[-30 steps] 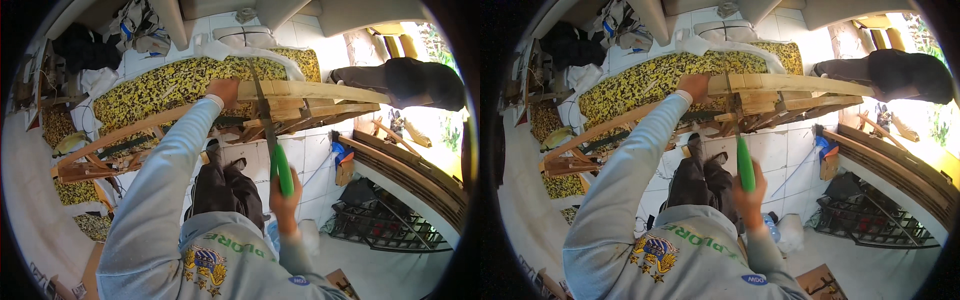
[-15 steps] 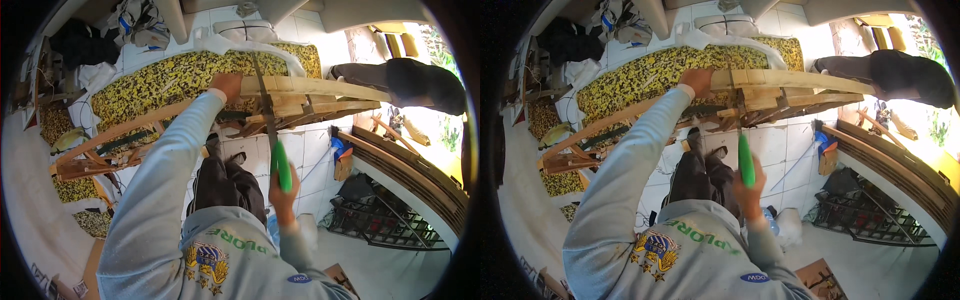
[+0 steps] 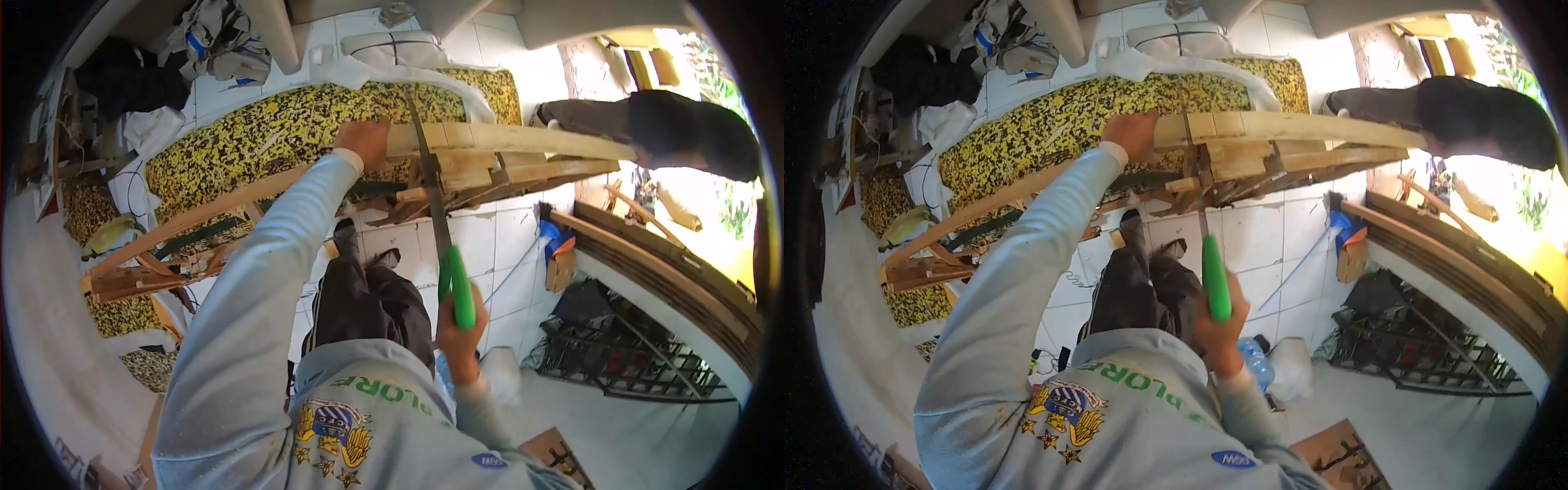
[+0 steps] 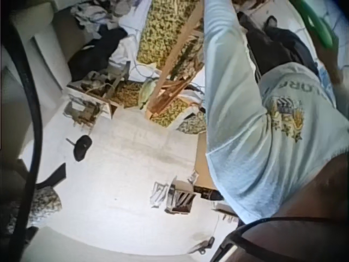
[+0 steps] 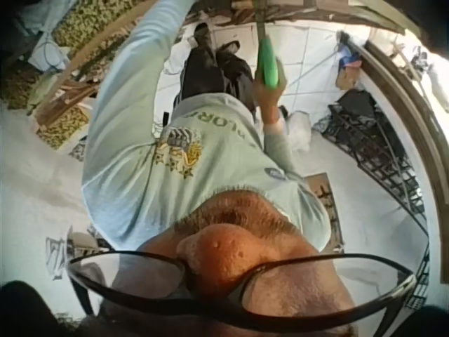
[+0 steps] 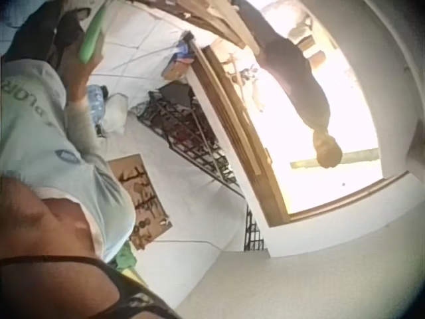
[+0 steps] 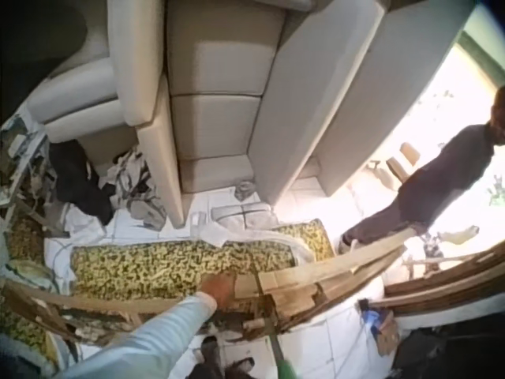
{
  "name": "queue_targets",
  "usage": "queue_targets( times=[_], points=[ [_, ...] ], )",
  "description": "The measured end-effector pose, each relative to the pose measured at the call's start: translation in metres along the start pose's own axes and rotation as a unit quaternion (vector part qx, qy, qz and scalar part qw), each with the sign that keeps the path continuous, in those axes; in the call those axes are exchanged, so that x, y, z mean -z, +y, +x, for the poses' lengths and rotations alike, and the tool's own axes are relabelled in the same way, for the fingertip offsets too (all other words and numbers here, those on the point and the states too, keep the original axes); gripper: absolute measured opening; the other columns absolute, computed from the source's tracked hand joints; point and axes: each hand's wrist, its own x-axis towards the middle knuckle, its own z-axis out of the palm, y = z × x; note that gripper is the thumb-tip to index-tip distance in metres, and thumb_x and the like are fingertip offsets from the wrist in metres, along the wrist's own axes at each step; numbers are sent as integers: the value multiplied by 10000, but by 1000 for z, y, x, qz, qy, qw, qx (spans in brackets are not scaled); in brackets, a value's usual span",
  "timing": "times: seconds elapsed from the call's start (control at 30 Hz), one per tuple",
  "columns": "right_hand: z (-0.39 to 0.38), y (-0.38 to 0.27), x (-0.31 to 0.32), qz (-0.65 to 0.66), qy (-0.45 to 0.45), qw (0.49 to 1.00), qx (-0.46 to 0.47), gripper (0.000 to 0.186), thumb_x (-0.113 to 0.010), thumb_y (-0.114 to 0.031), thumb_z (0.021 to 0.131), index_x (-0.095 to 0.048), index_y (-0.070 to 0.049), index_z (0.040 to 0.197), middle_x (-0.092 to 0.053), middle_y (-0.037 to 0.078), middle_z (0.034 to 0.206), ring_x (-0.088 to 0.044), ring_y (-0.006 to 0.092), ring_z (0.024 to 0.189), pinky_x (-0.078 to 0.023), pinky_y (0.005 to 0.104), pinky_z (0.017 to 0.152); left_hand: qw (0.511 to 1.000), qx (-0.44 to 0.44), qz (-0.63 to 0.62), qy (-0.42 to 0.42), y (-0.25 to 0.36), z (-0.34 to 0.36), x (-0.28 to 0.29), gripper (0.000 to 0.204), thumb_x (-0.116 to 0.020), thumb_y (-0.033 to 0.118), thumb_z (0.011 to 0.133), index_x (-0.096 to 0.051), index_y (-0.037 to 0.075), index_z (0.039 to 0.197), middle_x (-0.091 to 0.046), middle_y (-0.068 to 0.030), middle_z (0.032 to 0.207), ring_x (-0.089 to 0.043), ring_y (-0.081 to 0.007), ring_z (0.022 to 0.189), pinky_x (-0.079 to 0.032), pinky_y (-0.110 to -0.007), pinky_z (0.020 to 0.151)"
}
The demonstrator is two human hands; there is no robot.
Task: The person uses a green-handled hand saw to cut a piece of light-colored wood clamped to a wooden workbench. The person holds the wood steady with their left hand while sawing with their right hand. The task is performed in a workshop setting with various tools and materials visible in the background.
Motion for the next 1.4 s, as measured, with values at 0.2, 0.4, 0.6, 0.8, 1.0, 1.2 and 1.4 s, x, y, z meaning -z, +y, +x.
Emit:
queue_targets(
  times=[0.2,0.4,0.6,0.8,1.0,1.2,1.4],
  points=[
    [153,56,-84,23,44,995,-82,229,-669,-59,890,-719,57,1081,-730,282,863,-706,485,780,-529,500,691,1000,10,12,-4,31,2,13,791,-947,503,697,-605,67,1262,-802,-173,1053,-797,-372,978,-628,-513,841],
    [82,4,-46,68,14,995,-71,375,-656,-1,907,-705,33,1278,-761,251,971,-766,403,901,-579,417,805,1000,-2,11,22,-8,1,-9,779,-956,486,711,-604,67,1265,-801,-165,1054,-795,-375,984,-629,-522,839],
    [65,19,-41,21,3,997,-79,376,-647,24,873,-718,13,1243,-751,221,940,-751,363,849,-574,409,775,1000,13,5,27,9,-3,-4,790,-954,499,706,-598,68,1264,-795,-163,1075,-795,-375,982,-632,-516,827],
    [128,53,-81,-23,17,998,-60,349,-686,-55,871,-726,-3,1213,-752,243,945,-733,444,860,-560,488,764,1000,-8,-12,-19,5,8,9,707,-894,489,750,-624,77,1258,-807,-164,1072,-797,-361,997,-628,-515,844],
    [-9,-9,-12,35,37,997,-63,376,-667,14,865,-712,50,1237,-744,182,896,-768,306,812,-575,407,740,1000,13,8,2,3,-3,4,710,-892,500,750,-626,80,1258,-806,-165,1069,-794,-365,998,-624,-506,860],
    [153,56,-98,70,60,994,-63,347,-710,-22,878,-711,14,1223,-736,234,912,-718,414,802,-546,464,746,999,7,4,-35,30,7,24,780,-911,502,737,-617,71,1317,-808,-175,1107,-790,-377,1009,-621,-503,879],
    [11,19,-39,102,32,992,-71,370,-622,41,937,-717,40,1295,-778,163,1056,-750,216,940,-576,357,826,998,17,-4,-55,8,-15,21,819,-930,507,717,-610,60,1324,-792,-205,1157,-776,-379,1070,-619,-499,896]
  ],
)
